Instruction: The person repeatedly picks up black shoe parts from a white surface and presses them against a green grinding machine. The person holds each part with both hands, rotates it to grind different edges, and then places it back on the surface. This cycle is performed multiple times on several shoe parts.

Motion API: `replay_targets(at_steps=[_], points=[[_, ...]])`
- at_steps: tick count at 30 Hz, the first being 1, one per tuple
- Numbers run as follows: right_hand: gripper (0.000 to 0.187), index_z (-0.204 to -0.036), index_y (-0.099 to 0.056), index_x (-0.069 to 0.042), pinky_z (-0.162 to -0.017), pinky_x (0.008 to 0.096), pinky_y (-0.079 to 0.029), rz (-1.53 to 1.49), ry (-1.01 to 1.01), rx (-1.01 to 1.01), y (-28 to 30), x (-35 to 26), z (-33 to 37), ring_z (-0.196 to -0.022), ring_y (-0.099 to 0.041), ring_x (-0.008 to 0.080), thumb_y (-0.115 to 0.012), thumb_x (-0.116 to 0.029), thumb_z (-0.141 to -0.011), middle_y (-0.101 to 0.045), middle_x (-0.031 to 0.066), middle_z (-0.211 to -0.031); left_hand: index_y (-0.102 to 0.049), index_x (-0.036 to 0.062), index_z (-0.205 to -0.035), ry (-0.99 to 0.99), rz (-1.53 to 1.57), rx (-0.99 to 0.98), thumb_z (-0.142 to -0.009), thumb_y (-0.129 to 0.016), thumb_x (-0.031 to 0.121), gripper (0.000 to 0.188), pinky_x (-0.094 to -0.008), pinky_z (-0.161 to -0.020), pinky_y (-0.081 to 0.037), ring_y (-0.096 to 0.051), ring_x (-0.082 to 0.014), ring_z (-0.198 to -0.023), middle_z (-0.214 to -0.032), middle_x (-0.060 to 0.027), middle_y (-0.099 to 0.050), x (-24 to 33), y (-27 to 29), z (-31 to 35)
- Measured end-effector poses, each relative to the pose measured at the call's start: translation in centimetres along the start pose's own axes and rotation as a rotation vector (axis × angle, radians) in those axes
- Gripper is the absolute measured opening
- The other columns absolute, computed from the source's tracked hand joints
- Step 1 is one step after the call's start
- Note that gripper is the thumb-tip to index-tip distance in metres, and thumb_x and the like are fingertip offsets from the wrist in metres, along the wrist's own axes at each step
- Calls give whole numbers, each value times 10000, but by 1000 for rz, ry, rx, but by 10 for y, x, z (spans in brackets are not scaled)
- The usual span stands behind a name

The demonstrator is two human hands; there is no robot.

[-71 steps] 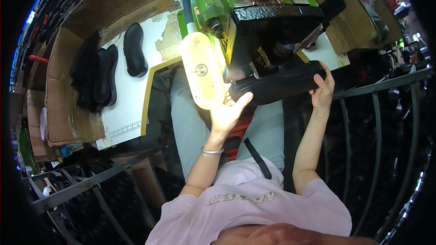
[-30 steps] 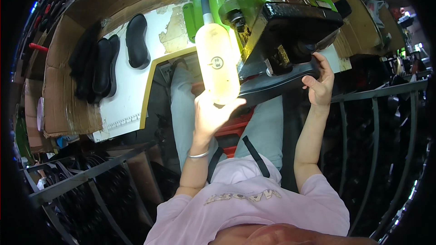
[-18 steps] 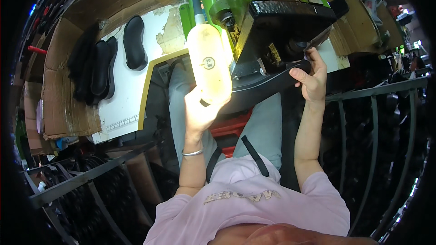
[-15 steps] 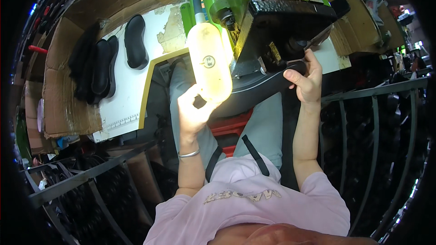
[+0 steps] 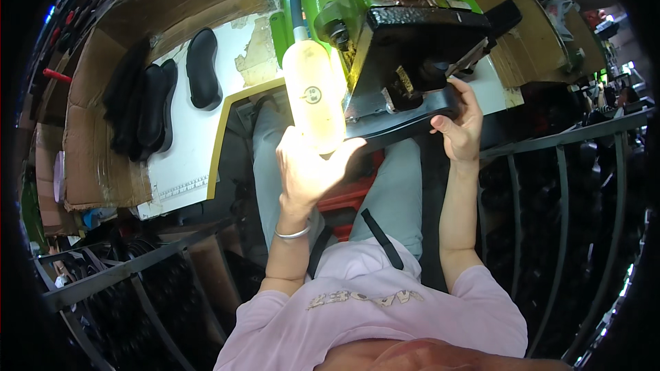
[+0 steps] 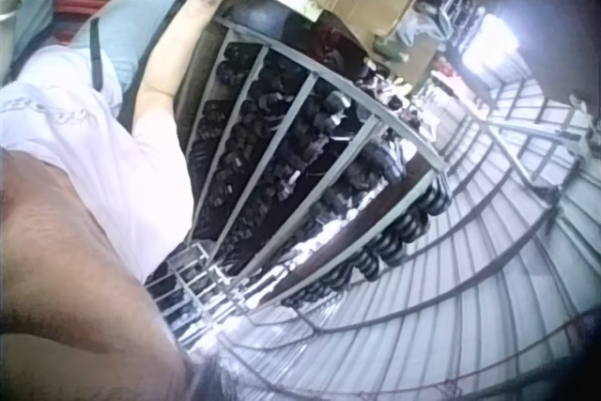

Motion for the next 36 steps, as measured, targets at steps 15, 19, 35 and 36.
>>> replay_targets(at_steps=[15,19,35,36], points=[[520,-1161,-470,16,-553,222,-526,-47,-87,19,-66,37,42,-740,-618,120,-793,-26,-754,-624,86,-923,-604,-21,-723,154,136,-145,-620,-854,106,299,-289,-594,-476,-610,-216,-613,-695,-119,-622,-59,47,3],[517,-1153,-466,10,-563,220,-506,-76,-99,13,-81,46,47,-719,-604,109,-794,-21,-754,-630,93,-937,-586,-27,-720,201,132,-121,-607,-852,92,312,-294,-577,-456,-578,-218,-592,-675,-118,-596,-73,57,17],[616,-1187,-447,6,-823,289,-499,-21,-125,30,-72,52,51,-932,-607,169,-836,-46,-712,-617,101,-1029,-671,31,-892,34,-162,-151,-660,-849,346,430,-374,-629,-497,-626,-303,-674,-768,-108,-645,-9,25,5],[627,-1194,-437,4,-811,289,-504,-61,-169,35,-74,52,52,-929,-606,168,-834,-39,-711,-613,101,-1030,-675,31,-887,40,-157,-151,-664,-848,344,422,-372,-620,-499,-628,-303,-664,-764,-108,-647,-9,24,4]])
Point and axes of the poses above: each hand's wrist, its own z-axis away from the middle knuckle, its own y-axis out of the back of the hand, x = y × z, the point moved 10 cm from there along -z, towards the middle knuckle
